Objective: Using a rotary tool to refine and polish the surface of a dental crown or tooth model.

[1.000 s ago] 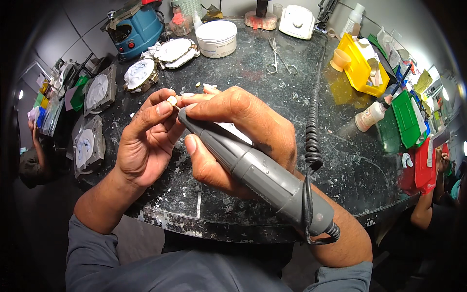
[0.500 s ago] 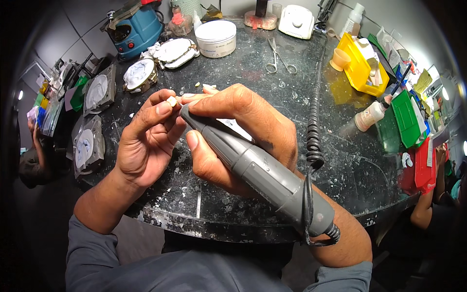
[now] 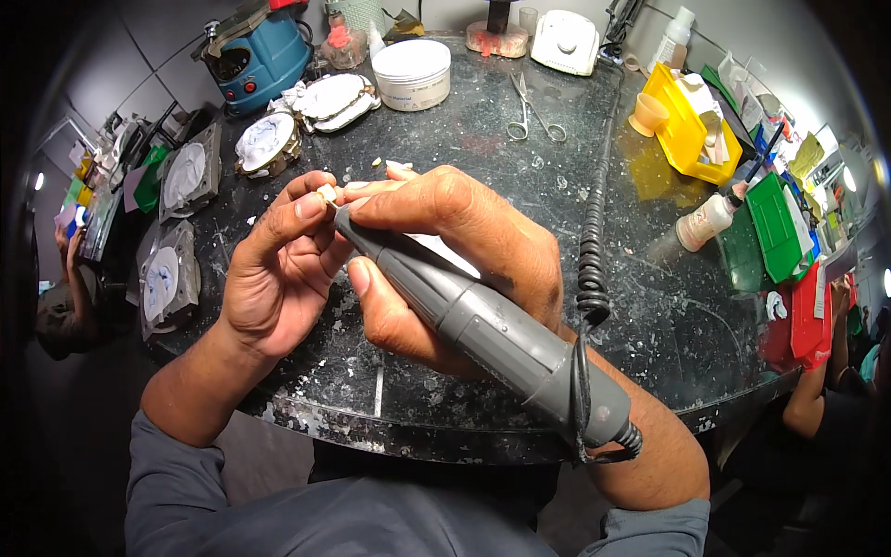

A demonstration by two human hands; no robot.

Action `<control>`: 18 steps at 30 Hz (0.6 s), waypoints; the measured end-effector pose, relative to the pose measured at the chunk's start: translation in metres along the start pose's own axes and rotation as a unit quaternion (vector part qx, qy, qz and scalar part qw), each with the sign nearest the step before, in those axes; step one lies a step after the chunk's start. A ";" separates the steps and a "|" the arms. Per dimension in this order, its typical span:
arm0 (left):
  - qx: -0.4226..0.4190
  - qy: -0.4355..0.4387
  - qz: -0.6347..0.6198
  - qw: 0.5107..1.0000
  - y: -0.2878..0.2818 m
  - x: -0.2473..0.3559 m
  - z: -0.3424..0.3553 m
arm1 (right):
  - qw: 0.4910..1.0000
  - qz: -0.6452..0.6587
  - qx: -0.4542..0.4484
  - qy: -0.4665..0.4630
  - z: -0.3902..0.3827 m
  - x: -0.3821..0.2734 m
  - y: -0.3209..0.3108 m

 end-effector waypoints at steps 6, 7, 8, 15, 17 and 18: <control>-0.002 -0.004 0.002 1.000 -0.001 -0.001 0.000 | 1.000 0.006 -0.005 0.004 0.000 -0.002 -0.001; -0.001 -0.001 0.003 1.000 -0.002 -0.001 0.000 | 1.000 0.006 -0.005 0.004 0.000 -0.002 -0.001; -0.001 -0.001 0.003 1.000 -0.002 -0.001 0.000 | 1.000 0.003 -0.005 0.010 0.000 -0.002 -0.002; -0.007 -0.009 -0.003 1.000 -0.002 0.000 -0.002 | 1.000 0.005 0.007 0.015 -0.001 -0.002 0.000; -0.009 -0.010 -0.004 1.000 -0.001 0.000 -0.001 | 1.000 0.003 0.005 0.014 0.000 -0.003 -0.001; -0.011 -0.010 -0.002 1.000 -0.001 0.000 -0.001 | 1.000 0.000 0.003 0.013 0.000 -0.003 -0.001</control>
Point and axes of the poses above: each hand's wrist, its own z-axis towards the middle knuckle, its own y-axis out of the palm, x = y × z, the point moved 2 cm from there along z, towards the middle knuckle, and after that the axes turned 14 degrees about -x, right-handed, at the moved point
